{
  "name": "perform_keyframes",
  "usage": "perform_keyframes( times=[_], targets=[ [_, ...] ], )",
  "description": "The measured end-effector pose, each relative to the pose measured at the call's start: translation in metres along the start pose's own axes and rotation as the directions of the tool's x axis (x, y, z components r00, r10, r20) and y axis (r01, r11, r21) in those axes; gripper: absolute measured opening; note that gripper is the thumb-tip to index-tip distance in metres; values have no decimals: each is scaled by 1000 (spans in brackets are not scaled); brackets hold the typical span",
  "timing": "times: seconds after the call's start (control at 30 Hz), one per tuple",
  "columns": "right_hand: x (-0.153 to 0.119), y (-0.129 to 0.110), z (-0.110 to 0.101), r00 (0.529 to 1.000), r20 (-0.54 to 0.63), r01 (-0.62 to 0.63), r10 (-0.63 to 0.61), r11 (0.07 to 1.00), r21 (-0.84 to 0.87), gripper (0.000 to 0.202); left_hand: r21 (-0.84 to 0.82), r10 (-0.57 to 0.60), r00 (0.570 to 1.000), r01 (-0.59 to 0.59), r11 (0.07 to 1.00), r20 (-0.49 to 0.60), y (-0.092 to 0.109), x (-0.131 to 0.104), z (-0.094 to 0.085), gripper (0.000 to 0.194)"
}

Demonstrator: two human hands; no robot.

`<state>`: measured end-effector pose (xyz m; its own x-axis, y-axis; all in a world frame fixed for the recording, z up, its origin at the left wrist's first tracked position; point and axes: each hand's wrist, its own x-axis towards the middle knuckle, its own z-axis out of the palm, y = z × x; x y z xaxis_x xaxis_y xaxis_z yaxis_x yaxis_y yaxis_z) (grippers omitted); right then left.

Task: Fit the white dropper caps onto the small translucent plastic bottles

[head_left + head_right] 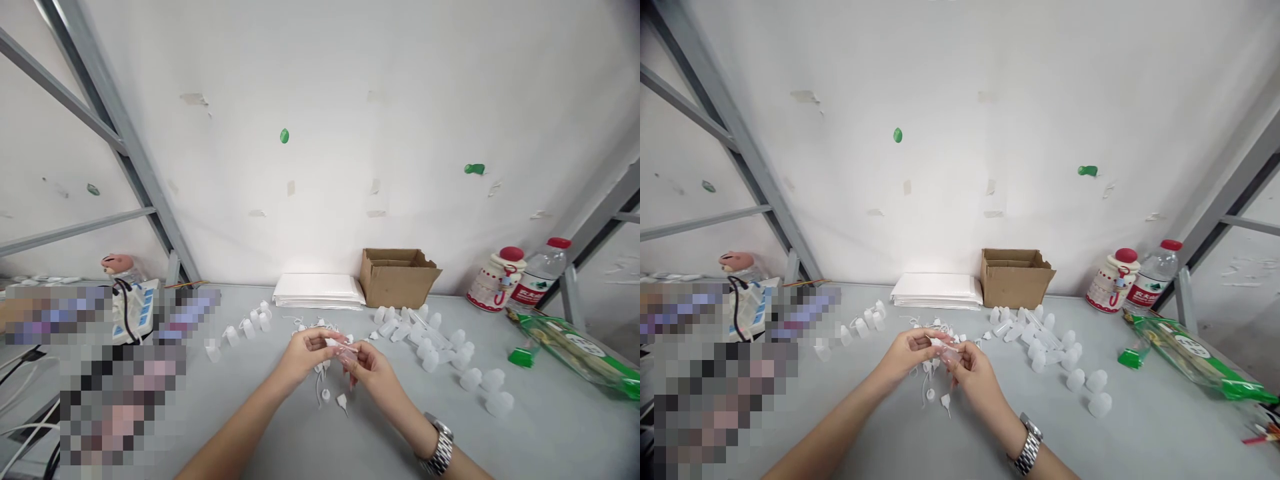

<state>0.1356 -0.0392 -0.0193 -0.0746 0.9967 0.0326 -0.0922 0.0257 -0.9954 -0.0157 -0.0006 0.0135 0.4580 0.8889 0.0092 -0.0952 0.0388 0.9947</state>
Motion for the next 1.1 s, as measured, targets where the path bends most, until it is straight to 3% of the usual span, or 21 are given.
perform_keyframes(
  times=[0.13, 0.33, 0.77, 0.83, 1.0, 1.1],
  targets=[
    [-5, 1, 1, 999, -20, 28, -33, 976, -214, 27, 106, 19, 998, -12, 994, -63, -2, 2, -4, 18],
    [-13, -6, 1, 993, -1, 104, -120, 866, -490, 11, 149, 22, 989, 0, 989, -145, -5, 3, -5, 19],
    [-16, -3, -1, 962, 91, 254, -259, 712, -655, 13, 161, 20, 959, 26, 987, -281, -12, 6, -3, 27],
    [-17, -5, 0, 969, 74, 226, -238, 717, -659, 14, 117, 10, 967, 21, 993, -254, -10, 6, -3, 30],
    [-20, -11, 3, 987, 55, 155, -153, 781, -605, 13, -181, -78, 991, 58, 982, -106, 2, 3, -8, 44],
    [-21, -11, 6, 987, 94, 163, -133, 809, -565, 12, -274, -69, 987, 27, 961, -145, 7, 2, -13, 50]
  ],
)
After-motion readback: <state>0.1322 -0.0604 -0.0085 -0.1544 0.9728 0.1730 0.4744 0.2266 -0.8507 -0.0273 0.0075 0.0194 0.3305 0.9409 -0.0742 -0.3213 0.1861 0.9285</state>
